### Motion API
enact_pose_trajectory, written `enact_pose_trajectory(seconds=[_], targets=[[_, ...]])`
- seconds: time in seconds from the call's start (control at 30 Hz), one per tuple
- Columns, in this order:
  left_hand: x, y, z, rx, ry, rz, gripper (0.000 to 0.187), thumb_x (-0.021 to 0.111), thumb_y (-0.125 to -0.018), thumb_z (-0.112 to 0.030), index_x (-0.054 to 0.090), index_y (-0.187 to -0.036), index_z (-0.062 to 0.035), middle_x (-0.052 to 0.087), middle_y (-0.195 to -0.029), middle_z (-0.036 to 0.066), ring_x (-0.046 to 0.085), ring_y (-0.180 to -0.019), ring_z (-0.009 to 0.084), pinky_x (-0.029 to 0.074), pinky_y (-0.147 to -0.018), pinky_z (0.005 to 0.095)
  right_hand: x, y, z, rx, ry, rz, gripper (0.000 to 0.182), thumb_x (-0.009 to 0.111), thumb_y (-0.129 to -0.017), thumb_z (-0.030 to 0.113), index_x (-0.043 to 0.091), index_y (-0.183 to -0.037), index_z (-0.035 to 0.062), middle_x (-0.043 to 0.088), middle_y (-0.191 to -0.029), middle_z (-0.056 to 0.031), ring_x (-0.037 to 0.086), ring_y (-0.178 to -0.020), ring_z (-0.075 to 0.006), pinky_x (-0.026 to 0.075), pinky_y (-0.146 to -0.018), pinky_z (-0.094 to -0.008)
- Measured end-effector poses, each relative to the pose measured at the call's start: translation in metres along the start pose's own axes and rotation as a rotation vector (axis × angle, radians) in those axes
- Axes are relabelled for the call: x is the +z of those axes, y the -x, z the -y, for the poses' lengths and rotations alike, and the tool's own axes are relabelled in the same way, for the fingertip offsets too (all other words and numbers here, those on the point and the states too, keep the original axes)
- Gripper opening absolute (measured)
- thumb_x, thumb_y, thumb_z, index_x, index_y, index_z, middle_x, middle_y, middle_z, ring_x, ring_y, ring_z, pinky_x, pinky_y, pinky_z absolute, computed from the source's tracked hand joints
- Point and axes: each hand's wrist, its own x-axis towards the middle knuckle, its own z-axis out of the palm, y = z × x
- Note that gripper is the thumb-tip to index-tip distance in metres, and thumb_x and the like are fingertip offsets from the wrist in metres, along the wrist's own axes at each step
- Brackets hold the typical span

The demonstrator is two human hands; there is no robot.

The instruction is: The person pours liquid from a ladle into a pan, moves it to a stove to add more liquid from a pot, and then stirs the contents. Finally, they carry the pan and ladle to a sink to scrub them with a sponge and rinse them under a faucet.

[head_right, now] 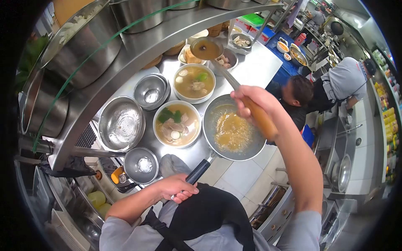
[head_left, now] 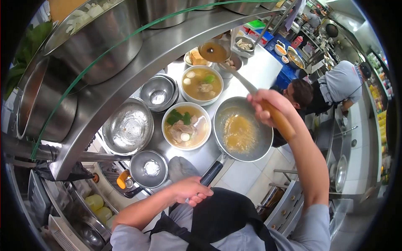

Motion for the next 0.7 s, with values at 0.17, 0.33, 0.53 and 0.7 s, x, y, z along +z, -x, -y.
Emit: enact_pose_trajectory(seconds=[0.17, 0.33, 0.53, 0.7], targets=[[-0.005, 0.000, -0.002, -0.007, -0.005, -0.002, 0.022, 0.065, -0.089, -0.010, 0.046, -0.079, -0.0092, 0.041, -0.060, -0.004, 0.036, -0.043, 0.0042, 0.028, -0.037, 0.0227, 0.004, -0.062, 0.025, -0.012, 0.049, -0.077, 0.016, 0.057, -0.084, 0.017, 0.056, -0.093, 0.0042, 0.052, -0.061, -0.0014, 0.048, -0.047, -0.0103, 0.036, -0.040, -0.0227], [-0.006, 0.000, -0.005, -0.017, -0.003, -0.006, 0.021, 0.065, -0.089, -0.010, 0.046, -0.079, -0.0092, 0.040, -0.060, -0.004, 0.035, -0.043, 0.0043, 0.028, -0.037, 0.0228, 0.014, -0.075, 0.034, -0.082, 0.243, -0.089, 0.013, 0.060, -0.084, 0.020, 0.053, -0.078, 0.0109, 0.052, -0.059, 0.0011, 0.049, -0.046, -0.0091, 0.037, -0.040, -0.0247], [-0.005, 0.001, -0.010, -0.021, 0.004, -0.012, 0.021, 0.064, -0.089, -0.008, 0.046, -0.081, -0.0095, 0.040, -0.060, -0.004, 0.036, -0.043, 0.0042, 0.028, -0.037, 0.0227, 0.016, -0.086, 0.032, -0.089, 0.184, -0.111, 0.016, 0.061, -0.084, 0.018, 0.053, -0.073, 0.0099, 0.053, -0.058, -0.0012, 0.051, -0.046, -0.0117, 0.039, -0.042, -0.0262], [-0.005, 0.001, -0.012, -0.029, 0.008, -0.021, 0.025, 0.066, -0.090, -0.010, 0.043, -0.080, -0.0127, 0.039, -0.059, -0.005, 0.035, -0.042, 0.0025, 0.027, -0.034, 0.0209, 0.017, -0.084, 0.030, -0.115, 0.202, -0.135, 0.013, 0.060, -0.082, 0.014, 0.055, -0.076, 0.0040, 0.054, -0.060, -0.0066, 0.052, -0.046, -0.0168, 0.043, -0.046, -0.0298]])
